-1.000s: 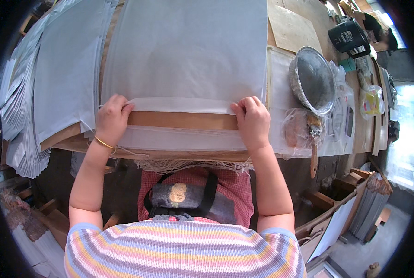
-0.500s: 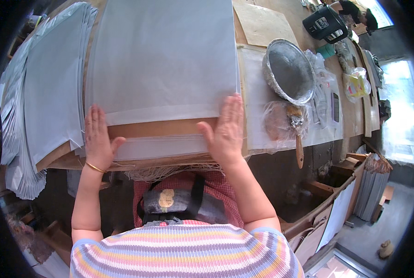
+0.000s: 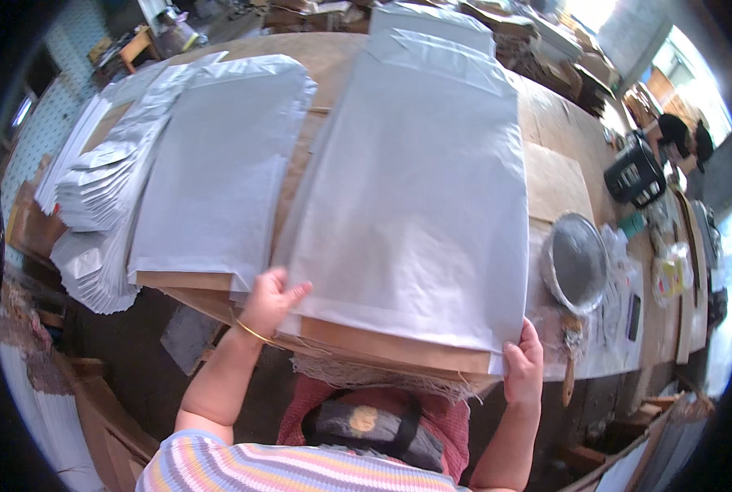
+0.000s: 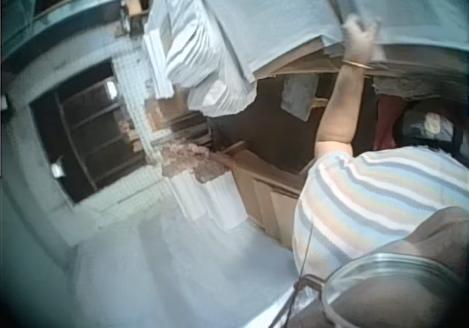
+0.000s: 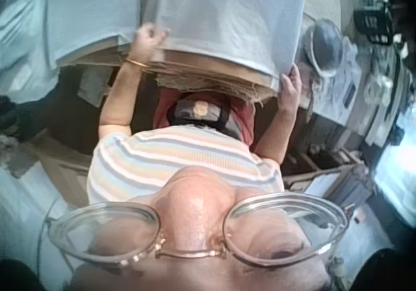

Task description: The person repeatedly applies glue to the edge of a thin sheet using a brush, places a string along the edge, and folds the sheet over to secure it. The person then stacks the finished unit and repeats the process with new sheets from a pile.

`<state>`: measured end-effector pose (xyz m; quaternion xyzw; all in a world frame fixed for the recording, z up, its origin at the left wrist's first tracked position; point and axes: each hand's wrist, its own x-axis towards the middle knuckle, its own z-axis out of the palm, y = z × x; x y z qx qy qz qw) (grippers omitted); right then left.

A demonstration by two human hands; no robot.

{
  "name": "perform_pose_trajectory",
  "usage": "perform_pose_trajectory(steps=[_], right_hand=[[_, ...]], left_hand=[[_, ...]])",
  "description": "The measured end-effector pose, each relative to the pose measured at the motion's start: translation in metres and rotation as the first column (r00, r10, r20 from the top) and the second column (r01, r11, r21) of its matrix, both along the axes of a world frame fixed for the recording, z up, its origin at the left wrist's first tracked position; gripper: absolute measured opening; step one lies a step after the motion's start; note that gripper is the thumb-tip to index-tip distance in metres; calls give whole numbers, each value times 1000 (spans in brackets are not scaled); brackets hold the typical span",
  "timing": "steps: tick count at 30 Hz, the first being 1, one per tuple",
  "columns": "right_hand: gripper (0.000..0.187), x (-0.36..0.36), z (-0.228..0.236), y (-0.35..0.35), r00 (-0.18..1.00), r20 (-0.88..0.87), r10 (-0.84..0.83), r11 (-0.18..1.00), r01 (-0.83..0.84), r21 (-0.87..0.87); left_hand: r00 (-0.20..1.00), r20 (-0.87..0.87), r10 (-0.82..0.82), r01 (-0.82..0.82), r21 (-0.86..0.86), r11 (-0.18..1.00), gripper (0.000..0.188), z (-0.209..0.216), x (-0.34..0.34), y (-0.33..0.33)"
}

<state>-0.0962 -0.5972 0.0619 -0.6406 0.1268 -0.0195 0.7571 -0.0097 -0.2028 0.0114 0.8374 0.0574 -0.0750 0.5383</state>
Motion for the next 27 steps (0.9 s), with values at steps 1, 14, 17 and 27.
perform_pose_trajectory(steps=[1, 14, 17, 27], right_hand=[[38, 3, -8, 7, 1000, 21, -2, 974, 7, -226], [52, 127, -22, 294, 759, -152, 633, 773, -633, 56], [58, 121, -32, 327, 757, -178, 629, 777, -614, 138], [21, -2, -5, 39, 949, -103, 299, 503, -249, -828]], left_hand=[[998, -55, -2, -4, -112, 994, 50, 10, -7, -4], [658, 681, 323, -687, 367, 627, 34, 0, -21, 309], [716, 590, 372, -694, 548, 467, 30, -12, -4, 365], [874, 442, -199, 33, 356, 934, 53, 4, -31, 52]])
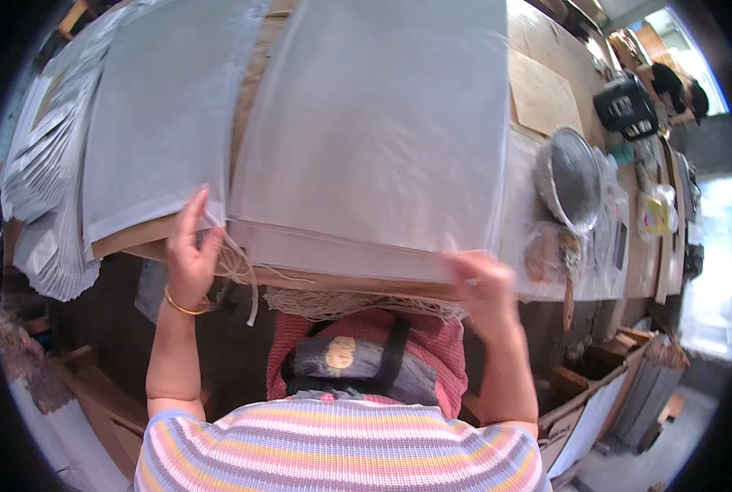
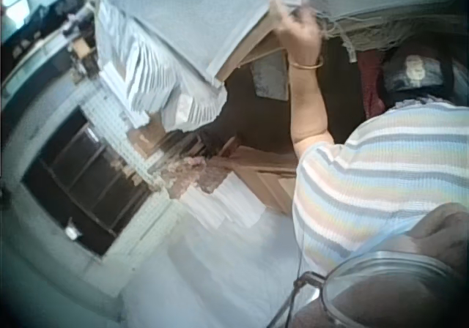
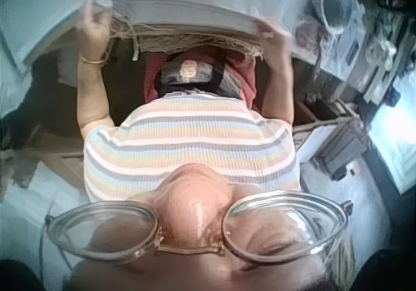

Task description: The person repeatedly applies glue to the edge of a thin sheet using a brush, places a string along the edge, and folds the sheet over to secure it. The person then stacks the finished unit and repeats the process with new sheets from a pile.

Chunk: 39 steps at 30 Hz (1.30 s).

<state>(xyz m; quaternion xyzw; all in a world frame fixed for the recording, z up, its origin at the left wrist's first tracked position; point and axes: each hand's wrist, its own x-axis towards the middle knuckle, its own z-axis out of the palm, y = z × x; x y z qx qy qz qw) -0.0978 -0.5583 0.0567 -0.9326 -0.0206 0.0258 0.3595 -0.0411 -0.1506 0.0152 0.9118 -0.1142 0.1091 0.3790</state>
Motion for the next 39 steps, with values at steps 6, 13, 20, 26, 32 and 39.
perform_pose_trajectory(steps=[6, 13, 20, 26, 32, 39], right_hand=[[49, -58, 48, -181, 976, 192, -104, 573, 217, -790], [57, -79, 5, -202, 977, 184, 103, 596, 88, -798], [15, -63, 28, -184, 778, 627, -26, 958, 198, -206], [9, -59, 23, -116, 572, 230, -788, 497, 369, 786], [22, -23, 31, -2, 924, 99, -370, 683, 198, 703], [7, 25, 12, 80, 946, 284, -157, 844, -21, 536]], left_hand=[[930, -366, 21, -74, -132, 988, 68, -35, 82, -47], [915, -375, -150, -29, -432, 901, 60, -39, 87, -52], [997, -5, 81, -80, 111, 991, 63, -38, 47, -61], [722, -231, -652, 691, 188, 698, 20, -23, -78, -118], [883, -155, -444, 458, 493, 740, 22, -112, -95, -116], [948, -141, -287, 320, 429, 845, 9, -60, -116, -97]])
